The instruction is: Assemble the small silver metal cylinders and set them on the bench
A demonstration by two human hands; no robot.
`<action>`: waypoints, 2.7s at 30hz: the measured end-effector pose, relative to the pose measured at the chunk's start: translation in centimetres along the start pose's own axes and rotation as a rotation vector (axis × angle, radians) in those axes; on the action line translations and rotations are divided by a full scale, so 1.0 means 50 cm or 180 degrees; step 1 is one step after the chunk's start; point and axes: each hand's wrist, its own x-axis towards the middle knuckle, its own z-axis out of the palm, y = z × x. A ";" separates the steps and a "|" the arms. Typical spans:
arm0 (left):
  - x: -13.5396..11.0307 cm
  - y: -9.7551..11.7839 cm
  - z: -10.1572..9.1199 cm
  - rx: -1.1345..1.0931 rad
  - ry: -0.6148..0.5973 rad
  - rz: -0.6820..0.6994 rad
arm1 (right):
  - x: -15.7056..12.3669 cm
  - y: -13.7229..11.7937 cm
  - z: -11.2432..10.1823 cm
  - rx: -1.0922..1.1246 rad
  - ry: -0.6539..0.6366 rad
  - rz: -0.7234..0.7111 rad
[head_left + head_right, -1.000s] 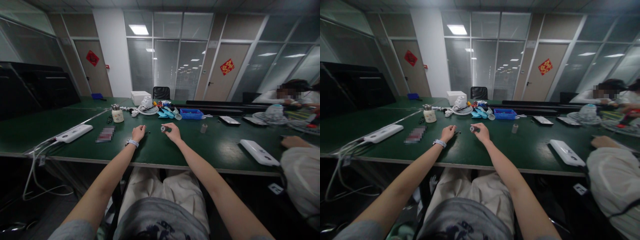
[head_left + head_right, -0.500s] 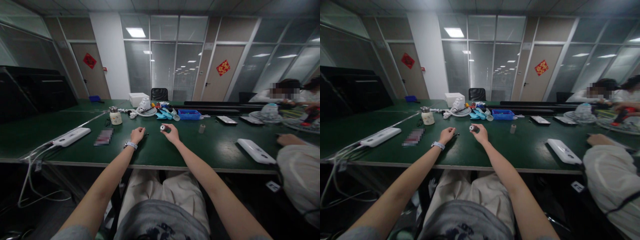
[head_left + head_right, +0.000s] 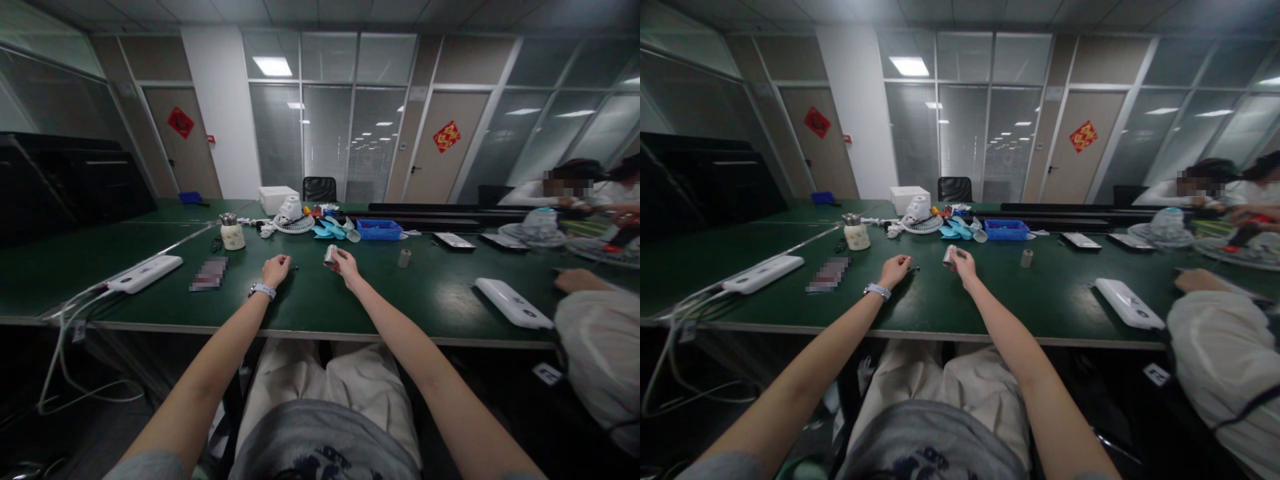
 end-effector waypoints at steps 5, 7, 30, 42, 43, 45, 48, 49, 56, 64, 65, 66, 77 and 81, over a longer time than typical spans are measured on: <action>-0.001 0.003 -0.002 0.0009 -0.0015 -0.0013 | -0.014 -0.021 -0.002 0.0688 -0.0398 0.0638; -0.003 0.004 -0.003 -0.0002 -0.0021 -0.0005 | -0.018 -0.024 -0.006 0.0892 -0.0479 0.0848; -0.010 0.009 -0.008 -0.0036 0.0014 -0.0022 | -0.009 -0.023 -0.024 0.1417 -0.0667 0.1390; -0.015 0.018 -0.015 -0.0029 0.0015 -0.0038 | -0.012 -0.023 -0.020 0.1202 -0.0714 0.1278; -0.016 0.018 -0.015 -0.0035 0.0008 -0.0036 | -0.013 -0.024 -0.020 0.1181 -0.0661 0.1269; -0.015 0.017 -0.015 -0.0046 0.0002 -0.0034 | -0.013 -0.026 -0.020 0.1168 -0.0563 0.1280; -0.013 0.014 -0.013 -0.0060 0.0005 -0.0036 | -0.015 -0.029 -0.019 0.1237 -0.0555 0.1380; -0.012 0.013 -0.012 -0.0063 0.0006 -0.0036 | -0.016 -0.029 -0.018 0.1264 -0.0579 0.1402; -0.009 0.008 -0.008 -0.0050 0.0007 -0.0018 | -0.019 -0.028 -0.010 0.1147 -0.0470 0.1278; -0.010 0.010 -0.009 -0.0030 0.0017 -0.0024 | -0.029 -0.037 -0.014 0.1376 -0.0499 0.1464; -0.010 0.011 -0.009 -0.0022 0.0015 -0.0021 | -0.029 -0.037 -0.014 0.1399 -0.0496 0.1473; -0.010 0.011 -0.009 -0.0013 0.0016 -0.0022 | -0.028 -0.037 -0.015 0.1417 -0.0497 0.1479; -0.009 0.010 -0.008 0.0020 0.0021 -0.0052 | -0.023 -0.034 -0.014 0.1486 -0.0435 0.1450; -0.009 0.010 -0.008 -0.0002 0.0021 -0.0041 | -0.025 -0.034 -0.014 0.1514 -0.0396 0.1433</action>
